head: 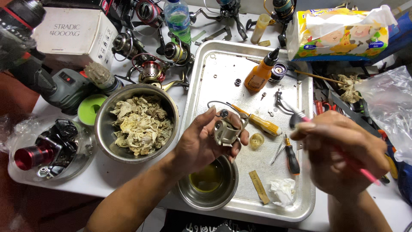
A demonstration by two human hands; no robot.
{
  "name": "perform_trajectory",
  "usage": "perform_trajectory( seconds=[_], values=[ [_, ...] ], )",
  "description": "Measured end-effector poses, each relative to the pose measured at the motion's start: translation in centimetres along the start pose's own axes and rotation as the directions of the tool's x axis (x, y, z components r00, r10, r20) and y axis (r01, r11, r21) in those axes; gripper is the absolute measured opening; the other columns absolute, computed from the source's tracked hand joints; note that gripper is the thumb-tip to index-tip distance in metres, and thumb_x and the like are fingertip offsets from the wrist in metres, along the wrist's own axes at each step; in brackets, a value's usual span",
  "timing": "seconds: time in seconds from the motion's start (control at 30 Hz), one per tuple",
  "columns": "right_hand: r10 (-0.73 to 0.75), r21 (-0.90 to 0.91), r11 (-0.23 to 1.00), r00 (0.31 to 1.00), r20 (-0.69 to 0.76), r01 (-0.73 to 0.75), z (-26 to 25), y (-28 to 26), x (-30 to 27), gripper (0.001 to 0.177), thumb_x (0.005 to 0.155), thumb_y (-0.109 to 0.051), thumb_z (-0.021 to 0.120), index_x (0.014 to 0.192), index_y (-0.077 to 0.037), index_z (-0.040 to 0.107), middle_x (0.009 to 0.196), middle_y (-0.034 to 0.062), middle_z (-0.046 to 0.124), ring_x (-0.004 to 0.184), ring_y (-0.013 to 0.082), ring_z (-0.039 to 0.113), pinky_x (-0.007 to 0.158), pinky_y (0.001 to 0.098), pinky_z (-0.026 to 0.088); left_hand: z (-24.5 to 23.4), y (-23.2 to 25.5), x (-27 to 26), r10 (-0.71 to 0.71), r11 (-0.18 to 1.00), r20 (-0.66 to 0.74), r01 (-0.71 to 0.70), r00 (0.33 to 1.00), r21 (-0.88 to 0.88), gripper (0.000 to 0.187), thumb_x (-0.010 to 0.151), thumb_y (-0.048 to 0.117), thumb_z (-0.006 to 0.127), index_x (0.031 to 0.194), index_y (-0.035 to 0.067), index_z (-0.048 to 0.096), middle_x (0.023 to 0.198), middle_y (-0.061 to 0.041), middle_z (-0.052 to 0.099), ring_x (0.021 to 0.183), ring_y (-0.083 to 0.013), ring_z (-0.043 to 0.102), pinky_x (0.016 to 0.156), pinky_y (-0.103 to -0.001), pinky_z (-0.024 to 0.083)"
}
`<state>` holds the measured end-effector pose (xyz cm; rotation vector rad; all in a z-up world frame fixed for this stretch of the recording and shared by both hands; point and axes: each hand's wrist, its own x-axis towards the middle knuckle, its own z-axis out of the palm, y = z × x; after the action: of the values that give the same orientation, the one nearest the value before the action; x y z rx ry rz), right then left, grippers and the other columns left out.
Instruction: The person disassembles a fishing reel, cleans internal components with a brush and oil, and reassembles the reel. They handle the reel body, a small brush, and a bowl of oil while working at a cluttered workbench.
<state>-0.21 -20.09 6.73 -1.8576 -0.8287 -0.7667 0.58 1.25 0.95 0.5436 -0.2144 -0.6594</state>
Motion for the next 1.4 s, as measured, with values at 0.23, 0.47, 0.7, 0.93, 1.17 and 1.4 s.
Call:
perform_trajectory(
  seconds=[0.23, 0.47, 0.7, 0.93, 1.17, 1.4],
  values=[
    [0.238, -0.133, 0.97, 0.898, 0.37, -0.202, -1.2, 1.0, 0.4, 0.052, 0.085, -0.039, 0.041, 0.113, 0.001, 0.058, 0.094, 0.0123, 0.065, 0.071, 0.016, 0.06, 0.061, 0.0247, 0.047, -0.1, 1.7, -0.3, 0.162, 0.987, -0.025, -0.163, 0.986, -0.01, 0.043, 0.091, 0.047, 0.045, 0.103, 0.007, 0.055, 0.097, -0.018, 0.059, 0.074, -0.0225, 0.058, 0.066, -0.031, 0.047],
    [0.286, -0.201, 0.958, 0.749, 0.597, -0.206, -2.1, 5.1, -5.4, 0.033, 0.084, -0.014, 0.051, 0.115, -0.01, 0.059, 0.095, 0.0061, 0.069, 0.08, 0.0178, 0.063, 0.073, 0.0306, 0.05, 0.4, 3.5, -1.0, 0.337, 0.942, -0.049, -0.336, 0.94, 0.018, 0.042, 0.09, 0.043, 0.049, 0.099, 0.003, 0.055, 0.096, -0.022, 0.055, 0.074, -0.0253, 0.056, 0.061, -0.033, 0.046],
    [0.358, -0.327, 0.928, 0.676, 0.644, -0.18, -1.0, 6.5, -9.2, 0.018, 0.08, -0.018, 0.062, 0.097, -0.014, 0.058, 0.069, 0.0024, 0.065, 0.052, 0.0207, 0.06, 0.05, 0.0347, 0.046, 0.0, 4.3, -1.1, 0.458, 0.884, -0.083, -0.445, 0.885, 0.144, 0.04, 0.09, 0.042, 0.053, 0.102, 0.003, 0.056, 0.099, -0.022, 0.055, 0.077, -0.0269, 0.055, 0.068, -0.034, 0.046],
    [0.388, -0.449, 0.893, 0.569, 0.725, -0.037, -0.2, 6.3, -10.4, 0.029, 0.075, -0.02, 0.063, 0.098, -0.015, 0.047, 0.068, 0.0045, 0.062, 0.052, 0.0261, 0.058, 0.041, 0.043, 0.043, -0.1, 4.2, -1.0, 0.494, 0.86, -0.096, -0.469, 0.864, 0.199, 0.042, 0.091, 0.042, 0.051, 0.106, 0.003, 0.053, 0.1, -0.023, 0.054, 0.077, -0.0258, 0.056, 0.069, -0.034, 0.045],
    [0.409, -0.502, 0.865, 0.546, 0.731, 0.024, 0.0, 6.3, -10.6, 0.014, 0.083, -0.022, 0.053, 0.093, -0.016, 0.046, 0.062, 0.004, 0.058, 0.05, 0.0277, 0.055, 0.039, 0.0447, 0.04, 0.2, 4.2, -0.9, 0.516, 0.835, -0.069, -0.483, 0.854, 0.262, 0.04, 0.091, 0.043, 0.051, 0.104, 0.005, 0.05, 0.099, -0.022, 0.054, 0.076, -0.0234, 0.054, 0.067, -0.034, 0.044],
    [0.403, -0.487, 0.873, 0.542, 0.737, 0.013, -0.1, 6.1, -10.2, 0.011, 0.078, -0.015, 0.054, 0.083, -0.017, 0.045, 0.056, -0.0003, 0.053, 0.045, 0.0221, 0.05, 0.037, 0.0405, 0.038, -0.2, 4.2, -0.6, 0.499, 0.845, -0.054, -0.471, 0.865, 0.254, 0.04, 0.092, 0.043, 0.05, 0.105, 0.005, 0.05, 0.1, -0.021, 0.053, 0.077, -0.0233, 0.054, 0.067, -0.033, 0.043]
  ],
)
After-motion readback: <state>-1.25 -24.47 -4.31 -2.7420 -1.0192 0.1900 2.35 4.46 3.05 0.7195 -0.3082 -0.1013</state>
